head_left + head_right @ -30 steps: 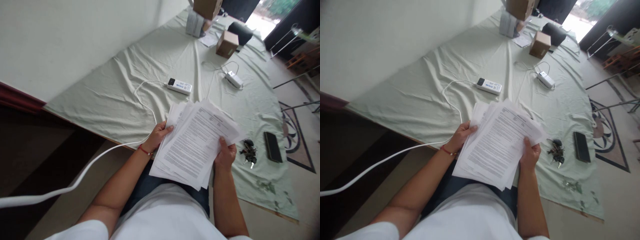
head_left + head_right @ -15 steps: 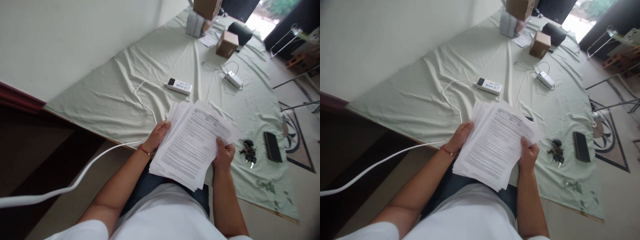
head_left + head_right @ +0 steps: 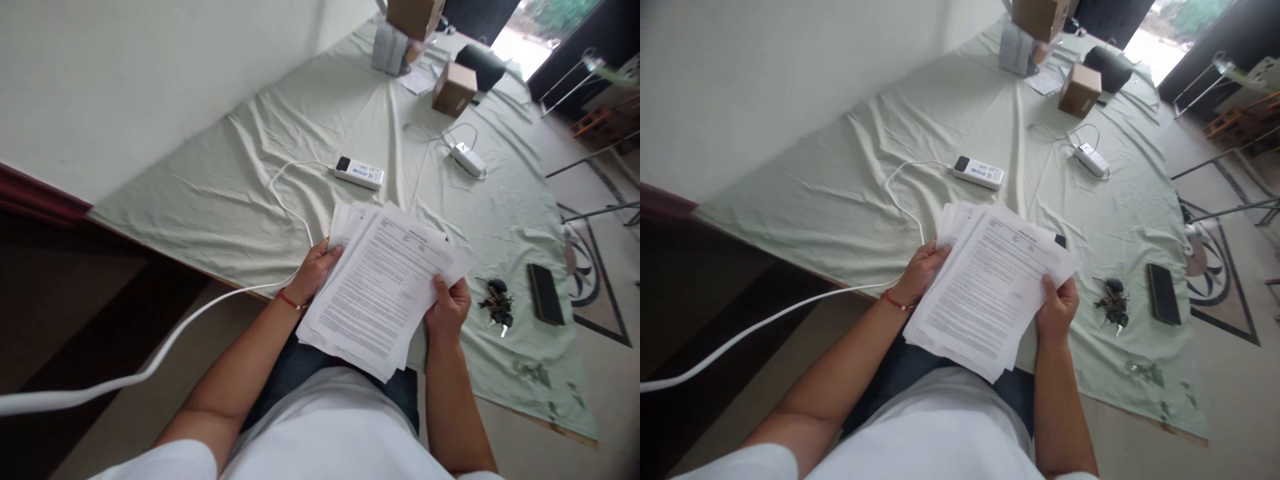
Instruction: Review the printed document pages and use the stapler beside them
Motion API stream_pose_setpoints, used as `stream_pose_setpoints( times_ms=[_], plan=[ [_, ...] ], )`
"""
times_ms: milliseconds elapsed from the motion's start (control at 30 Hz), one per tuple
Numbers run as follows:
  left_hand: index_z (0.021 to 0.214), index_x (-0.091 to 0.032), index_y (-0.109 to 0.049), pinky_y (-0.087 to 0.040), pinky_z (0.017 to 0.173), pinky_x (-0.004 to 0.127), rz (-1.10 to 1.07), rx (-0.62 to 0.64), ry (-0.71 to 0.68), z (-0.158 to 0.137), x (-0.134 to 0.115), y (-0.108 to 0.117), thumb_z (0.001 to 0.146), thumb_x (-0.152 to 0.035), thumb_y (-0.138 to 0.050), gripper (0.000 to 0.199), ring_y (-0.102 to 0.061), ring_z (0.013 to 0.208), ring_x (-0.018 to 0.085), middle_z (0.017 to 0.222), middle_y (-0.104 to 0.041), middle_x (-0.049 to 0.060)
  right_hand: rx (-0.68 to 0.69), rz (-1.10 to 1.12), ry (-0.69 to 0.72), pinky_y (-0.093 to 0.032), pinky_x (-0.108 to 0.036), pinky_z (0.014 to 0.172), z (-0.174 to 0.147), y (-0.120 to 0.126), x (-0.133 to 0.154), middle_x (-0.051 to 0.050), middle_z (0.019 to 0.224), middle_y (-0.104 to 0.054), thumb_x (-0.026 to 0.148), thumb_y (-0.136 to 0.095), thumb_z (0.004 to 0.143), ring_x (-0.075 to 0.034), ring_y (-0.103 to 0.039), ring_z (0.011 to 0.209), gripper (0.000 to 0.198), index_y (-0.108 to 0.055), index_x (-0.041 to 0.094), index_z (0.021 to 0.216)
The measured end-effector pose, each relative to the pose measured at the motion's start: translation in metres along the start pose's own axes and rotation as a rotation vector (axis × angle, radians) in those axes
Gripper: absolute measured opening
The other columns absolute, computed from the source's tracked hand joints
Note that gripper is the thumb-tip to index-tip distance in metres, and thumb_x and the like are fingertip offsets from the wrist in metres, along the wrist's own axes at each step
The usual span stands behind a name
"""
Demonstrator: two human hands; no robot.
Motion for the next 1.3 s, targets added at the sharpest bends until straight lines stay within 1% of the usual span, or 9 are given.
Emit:
stream_pose_setpoints(
  times_ms=[333,467,533,667,767,967,1100,1200,1300],
  plan=[
    [0.106,-0.017,-0.074,-0.054,0.074,0.029,0.094,0.015,-0.041,0.003,-0.001,0.004,0.086,-0.052,-0.072,0.041,-0.072,0.088,0.023,0.096,-0.078,0.006,0.05,-0.062,-0.034,-0.059,-0.032,0.075,-0.003,-0.005,0.001,-0.004,0.095,-0.078,0.034,-0.084,0.073,-0.016,-0.071,0.08,0.035,-0.075,0.018,0.102],
    [0.116,-0.017,-0.07,-0.055,0.072,0.031,0.045,0.113,-0.025,0.001,-0.001,-0.007,0.087,-0.061,-0.066,0.054,-0.072,0.092,0.026,0.101,-0.077,0.01,0.029,-0.089,-0.038,-0.059,-0.032,0.073,-0.002,-0.003,0.001,-0.004,0.094,-0.078,0.035,-0.084,0.073,-0.017,-0.07,0.078,0.035,-0.074,0.017,0.101],
    [0.118,-0.017,-0.068,-0.055,0.074,0.031,0.045,0.131,-0.021,-0.001,-0.002,-0.009,0.083,-0.056,-0.073,0.053,-0.073,0.093,0.027,0.104,-0.077,0.011,0.024,-0.091,-0.037,-0.059,-0.032,0.074,-0.002,-0.002,0.001,-0.005,0.095,-0.078,0.035,-0.084,0.073,-0.017,-0.071,0.08,0.036,-0.074,0.017,0.103],
    [0.107,-0.017,-0.071,-0.056,0.072,0.031,0.044,0.148,0.04,-0.002,0.005,-0.009,0.078,-0.039,-0.082,0.038,-0.073,0.085,0.025,0.099,-0.078,0.009,0.029,-0.094,-0.039,-0.057,-0.03,0.075,-0.003,-0.003,0.002,-0.004,0.096,-0.078,0.035,-0.083,0.074,-0.016,-0.07,0.079,0.035,-0.074,0.017,0.102],
    [0.105,-0.016,-0.071,-0.057,0.071,0.033,-0.001,0.141,0.065,-0.001,0.009,-0.009,0.079,-0.037,-0.081,0.035,-0.073,0.079,0.024,0.096,-0.079,0.009,0.005,-0.114,-0.009,-0.055,-0.028,0.071,-0.001,0.0,0.004,-0.003,0.091,-0.076,0.038,-0.082,0.076,-0.014,-0.067,0.076,0.033,-0.072,0.016,0.097],
    [0.114,-0.016,-0.071,-0.058,0.078,0.035,-0.015,0.083,0.044,-0.002,0.004,-0.008,0.078,-0.039,-0.081,0.044,-0.074,0.086,0.027,0.101,-0.078,0.009,-0.042,-0.173,0.063,-0.047,-0.022,0.061,-0.001,0.006,0.012,0.004,0.073,-0.066,0.043,-0.082,0.076,-0.01,-0.055,0.063,0.033,-0.064,0.017,0.081],
    [0.115,-0.016,-0.07,-0.058,0.073,0.032,0.07,0.07,0.026,-0.005,0.0,-0.008,0.083,-0.048,-0.076,0.046,-0.074,0.09,0.027,0.101,-0.078,0.009,0.019,-0.361,0.116,-0.042,-0.022,0.058,-0.008,0.003,0.025,0.005,0.068,-0.06,0.046,-0.08,0.079,-0.009,-0.049,0.059,0.033,-0.064,0.017,0.079],
    [0.118,-0.015,-0.068,-0.058,0.074,0.032,0.117,0.157,0.006,-0.009,0.0,-0.016,0.088,-0.053,-0.069,0.049,-0.074,0.094,0.027,0.104,-0.078,0.011,0.059,-0.551,0.176,-0.039,-0.023,0.057,-0.018,0.001,0.037,0.006,0.064,-0.055,0.048,-0.077,0.082,-0.009,-0.044,0.058,0.032,-0.066,0.018,0.08],
    [0.118,-0.016,-0.067,-0.059,0.078,0.034,0.181,0.248,-0.015,-0.016,-0.001,-0.025,0.086,-0.048,-0.074,0.046,-0.074,0.097,0.028,0.109,-0.077,0.012,0.079,-0.636,0.174,-0.036,-0.023,0.055,-0.03,0.0,0.041,0.006,0.063,-0.054,0.049,-0.074,0.084,-0.01,-0.041,0.057,0.032,-0.067,0.018,0.081]
  ],
)
Point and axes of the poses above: each hand's wrist, its own z-axis towards the middle knuckle, its own y-axis out of the back of the hand, x = y × z, the point moved 10 cm from there along z, towards the middle knuckle
